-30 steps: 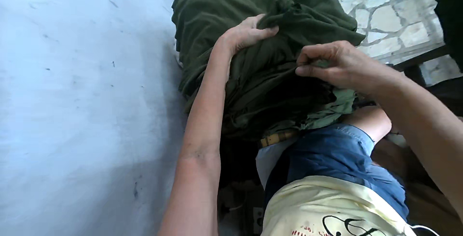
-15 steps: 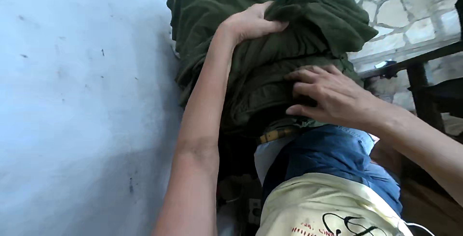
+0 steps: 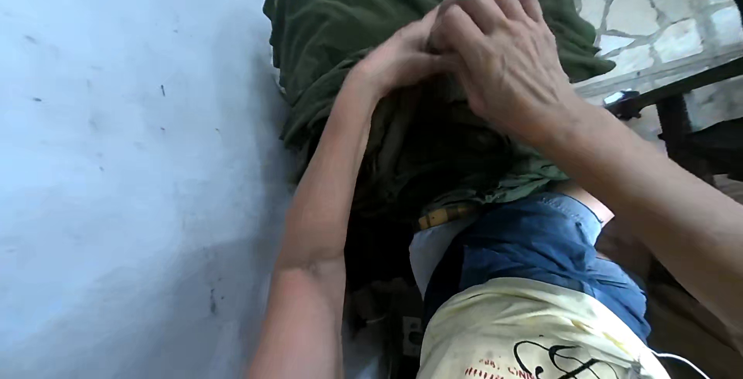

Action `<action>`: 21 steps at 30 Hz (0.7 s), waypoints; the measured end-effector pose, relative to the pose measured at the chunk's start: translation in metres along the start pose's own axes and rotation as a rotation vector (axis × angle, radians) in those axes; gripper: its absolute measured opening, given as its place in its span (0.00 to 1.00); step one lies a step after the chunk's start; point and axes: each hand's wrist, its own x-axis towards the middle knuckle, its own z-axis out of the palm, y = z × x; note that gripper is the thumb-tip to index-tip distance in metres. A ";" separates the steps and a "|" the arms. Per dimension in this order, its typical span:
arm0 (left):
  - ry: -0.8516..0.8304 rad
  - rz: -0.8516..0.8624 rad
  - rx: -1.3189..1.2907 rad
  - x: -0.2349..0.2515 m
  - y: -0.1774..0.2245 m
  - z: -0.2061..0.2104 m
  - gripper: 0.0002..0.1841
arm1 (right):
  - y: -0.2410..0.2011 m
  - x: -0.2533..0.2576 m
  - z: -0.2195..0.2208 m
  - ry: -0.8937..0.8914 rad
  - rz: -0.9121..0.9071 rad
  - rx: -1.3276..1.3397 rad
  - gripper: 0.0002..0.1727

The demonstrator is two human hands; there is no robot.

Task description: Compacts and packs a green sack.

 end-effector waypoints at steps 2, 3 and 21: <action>-0.081 -0.115 -0.056 0.014 -0.008 -0.014 0.33 | -0.011 -0.036 -0.003 -0.113 -0.061 0.050 0.19; -0.110 -0.151 -0.027 0.022 -0.012 -0.020 0.31 | -0.011 -0.058 -0.002 -0.218 -0.048 0.072 0.23; 0.024 -0.130 0.095 0.004 0.006 0.000 0.24 | -0.001 -0.010 0.002 0.008 -0.033 0.035 0.15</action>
